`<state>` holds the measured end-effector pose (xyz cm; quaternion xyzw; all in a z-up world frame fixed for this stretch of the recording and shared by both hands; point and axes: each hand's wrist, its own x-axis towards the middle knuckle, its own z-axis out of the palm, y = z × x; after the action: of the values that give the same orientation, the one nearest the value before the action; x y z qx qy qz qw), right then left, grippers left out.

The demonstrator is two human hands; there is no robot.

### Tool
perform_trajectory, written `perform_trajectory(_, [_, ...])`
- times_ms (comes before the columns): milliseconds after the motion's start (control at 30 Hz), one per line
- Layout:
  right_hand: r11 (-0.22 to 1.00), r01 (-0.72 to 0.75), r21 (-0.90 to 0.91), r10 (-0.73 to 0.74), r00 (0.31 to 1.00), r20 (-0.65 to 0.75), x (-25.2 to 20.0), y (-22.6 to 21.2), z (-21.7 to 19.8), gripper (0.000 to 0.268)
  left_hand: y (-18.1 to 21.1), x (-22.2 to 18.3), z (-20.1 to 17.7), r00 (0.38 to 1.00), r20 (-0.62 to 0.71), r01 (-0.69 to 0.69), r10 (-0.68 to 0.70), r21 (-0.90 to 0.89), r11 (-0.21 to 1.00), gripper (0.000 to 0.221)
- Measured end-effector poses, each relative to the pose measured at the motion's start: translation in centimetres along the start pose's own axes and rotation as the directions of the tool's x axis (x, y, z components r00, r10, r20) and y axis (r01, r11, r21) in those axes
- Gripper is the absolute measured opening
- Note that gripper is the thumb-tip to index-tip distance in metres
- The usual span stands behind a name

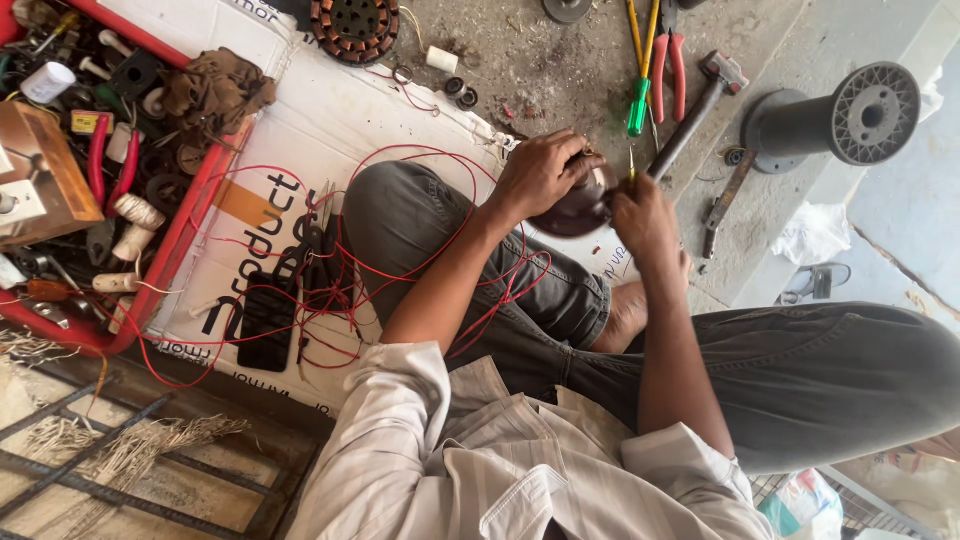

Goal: The person sits on the floor and uses a screwdriver to adjust a small white cylindrical component on a brown circular electrical part. They manipulate red wires and use a metal rod to assist with the assembly.

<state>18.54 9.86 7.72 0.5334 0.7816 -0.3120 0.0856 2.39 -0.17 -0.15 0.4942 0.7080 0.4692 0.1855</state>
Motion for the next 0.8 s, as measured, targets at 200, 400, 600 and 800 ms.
perform_trajectory(200, [0.969, 0.108, -0.221, -0.112, 0.994, -0.005, 0.2, -0.7, -1.1, 0.025, 0.4, -0.8, -0.1, 0.925, 0.112, 0.373, -0.362, -0.089, 0.924, 0.055])
perform_trajectory(400, [0.993, -0.078, -0.089, 0.094, 0.977, 0.19, 2.8, -2.0, -0.4, 0.029, -0.9, 0.0, 0.9, 0.914, 0.185, 0.372, -0.36, -0.034, 0.928, 0.058])
perform_trajectory(600, [0.782, 0.61, -0.131, -0.623, 0.769, -0.139, 9.6, -9.2, 2.3, 0.023, -1.2, 0.2, 1.1, 0.919, 0.158, 0.368, -0.362, -0.013, 0.93, 0.054])
perform_trajectory(800, [0.671, 0.719, -0.184, -0.731, 0.683, 0.003, 14.8, -17.3, 8.3, 0.037, -2.9, 0.5, 3.9, 0.92, 0.108, 0.381, -0.376, -0.027, 0.924, 0.032])
